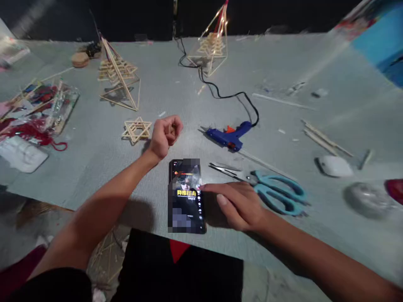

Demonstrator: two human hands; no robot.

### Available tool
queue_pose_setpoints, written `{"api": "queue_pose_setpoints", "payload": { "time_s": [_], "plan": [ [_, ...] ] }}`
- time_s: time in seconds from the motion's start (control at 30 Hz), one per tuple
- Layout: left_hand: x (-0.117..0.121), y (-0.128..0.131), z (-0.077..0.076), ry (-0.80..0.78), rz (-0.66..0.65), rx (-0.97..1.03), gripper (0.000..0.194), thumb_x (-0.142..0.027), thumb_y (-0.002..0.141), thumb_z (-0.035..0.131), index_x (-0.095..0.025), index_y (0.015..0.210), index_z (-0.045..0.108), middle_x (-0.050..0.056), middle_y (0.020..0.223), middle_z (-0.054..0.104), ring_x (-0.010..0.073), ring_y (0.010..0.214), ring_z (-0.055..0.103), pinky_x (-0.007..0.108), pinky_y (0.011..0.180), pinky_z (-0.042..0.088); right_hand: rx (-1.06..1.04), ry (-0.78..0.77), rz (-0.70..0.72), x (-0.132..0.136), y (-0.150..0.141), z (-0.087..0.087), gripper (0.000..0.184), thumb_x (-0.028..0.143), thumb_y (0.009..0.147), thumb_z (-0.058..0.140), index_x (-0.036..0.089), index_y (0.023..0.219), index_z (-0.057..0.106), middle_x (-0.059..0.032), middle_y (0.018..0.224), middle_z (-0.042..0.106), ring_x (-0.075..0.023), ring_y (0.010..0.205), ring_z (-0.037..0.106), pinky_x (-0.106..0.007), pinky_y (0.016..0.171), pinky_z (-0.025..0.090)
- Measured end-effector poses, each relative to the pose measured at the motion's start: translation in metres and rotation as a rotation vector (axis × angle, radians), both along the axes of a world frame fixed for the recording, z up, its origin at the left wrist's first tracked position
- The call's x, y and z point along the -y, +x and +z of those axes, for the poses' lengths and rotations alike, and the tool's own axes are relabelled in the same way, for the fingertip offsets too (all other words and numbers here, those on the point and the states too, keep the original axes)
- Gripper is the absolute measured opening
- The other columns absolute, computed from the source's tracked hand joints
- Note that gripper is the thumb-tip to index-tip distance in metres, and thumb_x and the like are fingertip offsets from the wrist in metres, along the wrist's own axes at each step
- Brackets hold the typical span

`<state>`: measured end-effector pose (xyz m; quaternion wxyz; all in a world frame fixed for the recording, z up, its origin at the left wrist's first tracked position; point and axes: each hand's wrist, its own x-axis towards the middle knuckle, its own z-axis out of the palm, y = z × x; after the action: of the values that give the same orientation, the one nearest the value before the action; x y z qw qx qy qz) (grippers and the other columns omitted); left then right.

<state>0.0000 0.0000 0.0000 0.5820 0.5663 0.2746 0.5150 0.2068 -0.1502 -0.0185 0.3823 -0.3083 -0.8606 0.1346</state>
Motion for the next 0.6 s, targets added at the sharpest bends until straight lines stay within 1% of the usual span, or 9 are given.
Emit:
{"api": "queue_pose_setpoints", "payload": {
  "time_s": [0.1, 0.2, 0.3, 0.37, 0.47, 0.6],
  "plan": [
    [-0.0001, 0.0002, 0.0005, -0.009, -0.003, 0.004, 0.048, -0.067, 0.076, 0.052, -0.022, 0.060, 0.048, -0.009, 0.046, 0.025, 0.0057, 0.036, 0.014, 0.024, 0.039, 0.008, -0.058, 0.003, 0.007, -0.0008, 0.0037, 0.0002, 0.030, 0.016, 0.102, 0.040, 0.019, 0.124, 0.059, -0.0023, 0.085, 0.076, -0.0131, 0.059, 0.067, -0.026, 0.053, 0.051],
    [0.0011, 0.0001, 0.0026, -0.033, -0.008, -0.001, 0.047, -0.066, 0.076, 0.052, -0.022, 0.059, 0.048, -0.009, 0.047, 0.024, 0.0061, 0.038, 0.014, 0.024, 0.039, 0.007, -0.087, 0.023, 0.081, -0.0018, 0.0033, 0.0006, 0.030, 0.016, 0.100, 0.041, 0.019, 0.122, 0.061, -0.0006, 0.078, 0.072, -0.0131, 0.058, 0.065, -0.026, 0.054, 0.051],
    [0.0025, 0.0000, 0.0049, -0.045, -0.007, -0.016, 0.048, -0.066, 0.075, 0.053, -0.022, 0.058, 0.047, -0.008, 0.049, 0.024, 0.0062, 0.039, 0.013, 0.025, 0.040, 0.006, -0.057, 0.059, 0.218, -0.0029, -0.0005, 0.0018, 0.032, 0.019, 0.098, 0.043, 0.017, 0.121, 0.064, 0.0024, 0.065, 0.062, -0.0133, 0.051, 0.056, -0.028, 0.049, 0.044],
    [0.0029, -0.0002, 0.0053, -0.043, -0.001, -0.023, 0.048, -0.067, 0.074, 0.054, -0.022, 0.058, 0.047, -0.009, 0.049, 0.023, 0.0062, 0.040, 0.013, 0.025, 0.041, 0.006, -0.027, 0.079, 0.281, -0.0032, -0.0029, 0.0028, 0.032, 0.019, 0.097, 0.043, 0.013, 0.120, 0.065, 0.0021, 0.063, 0.060, -0.0140, 0.049, 0.052, -0.030, 0.047, 0.039],
    [0.0024, -0.0006, 0.0035, -0.037, 0.002, -0.030, 0.048, -0.067, 0.075, 0.054, -0.022, 0.058, 0.046, -0.009, 0.048, 0.021, 0.0064, 0.040, 0.013, 0.024, 0.041, 0.007, -0.021, 0.086, 0.314, -0.0033, -0.0043, 0.0036, 0.031, 0.019, 0.095, 0.045, 0.011, 0.117, 0.066, 0.0013, 0.064, 0.060, -0.0145, 0.049, 0.049, -0.031, 0.047, 0.036],
    [0.0015, -0.0014, -0.0007, 0.003, -0.005, -0.033, 0.043, -0.058, 0.081, 0.053, -0.022, 0.058, 0.047, -0.010, 0.044, 0.020, 0.0064, 0.038, 0.014, 0.023, 0.041, 0.010, 0.000, 0.088, 0.345, -0.0024, -0.0036, 0.0032, 0.031, 0.023, 0.095, 0.047, 0.013, 0.117, 0.067, 0.0025, 0.061, 0.057, -0.0152, 0.048, 0.048, -0.032, 0.047, 0.035]
  ]
}}
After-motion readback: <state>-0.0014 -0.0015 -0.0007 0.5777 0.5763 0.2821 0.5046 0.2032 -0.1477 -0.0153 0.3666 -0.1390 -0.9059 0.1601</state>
